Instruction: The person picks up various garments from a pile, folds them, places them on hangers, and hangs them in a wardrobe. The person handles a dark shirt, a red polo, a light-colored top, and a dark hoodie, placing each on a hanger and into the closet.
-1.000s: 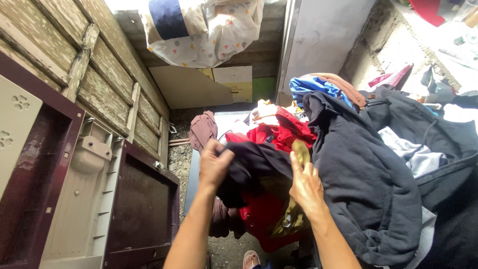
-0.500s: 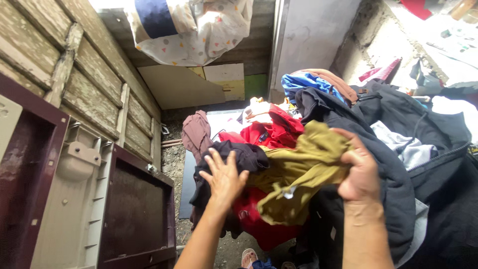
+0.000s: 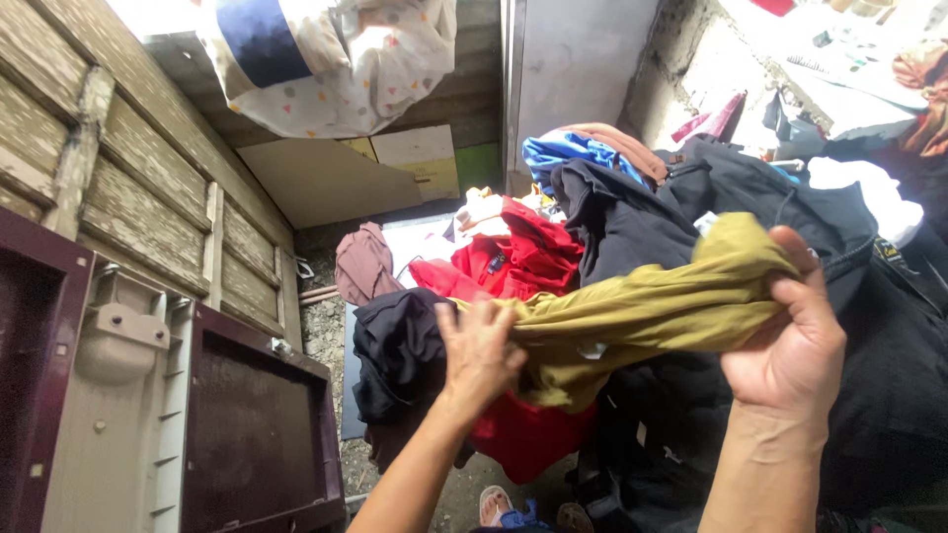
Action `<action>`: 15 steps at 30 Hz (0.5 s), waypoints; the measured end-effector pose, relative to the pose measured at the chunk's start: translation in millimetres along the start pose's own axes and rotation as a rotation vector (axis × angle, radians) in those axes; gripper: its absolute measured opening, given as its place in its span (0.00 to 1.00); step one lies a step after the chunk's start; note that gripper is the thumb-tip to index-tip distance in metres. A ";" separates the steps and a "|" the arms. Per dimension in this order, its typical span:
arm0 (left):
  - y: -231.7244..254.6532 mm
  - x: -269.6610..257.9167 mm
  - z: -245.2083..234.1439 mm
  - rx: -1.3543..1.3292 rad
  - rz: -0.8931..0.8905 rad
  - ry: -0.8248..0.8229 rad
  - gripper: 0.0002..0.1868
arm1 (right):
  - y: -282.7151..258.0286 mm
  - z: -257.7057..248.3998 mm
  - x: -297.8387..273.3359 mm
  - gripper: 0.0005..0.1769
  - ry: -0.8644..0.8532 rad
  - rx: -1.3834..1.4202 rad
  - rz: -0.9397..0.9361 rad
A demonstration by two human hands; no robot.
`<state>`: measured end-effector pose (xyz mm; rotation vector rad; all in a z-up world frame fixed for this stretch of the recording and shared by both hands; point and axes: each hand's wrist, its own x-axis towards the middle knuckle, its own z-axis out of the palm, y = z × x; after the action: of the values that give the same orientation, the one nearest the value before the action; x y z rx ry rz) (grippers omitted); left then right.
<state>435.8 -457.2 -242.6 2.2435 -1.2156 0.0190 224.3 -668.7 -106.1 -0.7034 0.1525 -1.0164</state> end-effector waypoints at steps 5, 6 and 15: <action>-42.4 -7.9 2.2 0.047 -0.333 -0.088 0.26 | 51.0 -19.2 -1.5 0.22 0.092 -0.417 0.017; -52.4 -12.3 3.5 -0.002 -0.334 -0.122 0.26 | 74.6 -19.6 -4.0 0.23 -0.024 -0.567 0.026; -102.4 -47.1 -16.3 -0.438 -0.253 0.208 0.24 | 230.4 -22.6 -37.9 0.39 -0.458 -1.871 0.257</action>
<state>491.4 -370.6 -291.5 1.9345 -0.7354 -0.1002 361.6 -572.2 -270.0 -2.4794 0.8027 -0.1598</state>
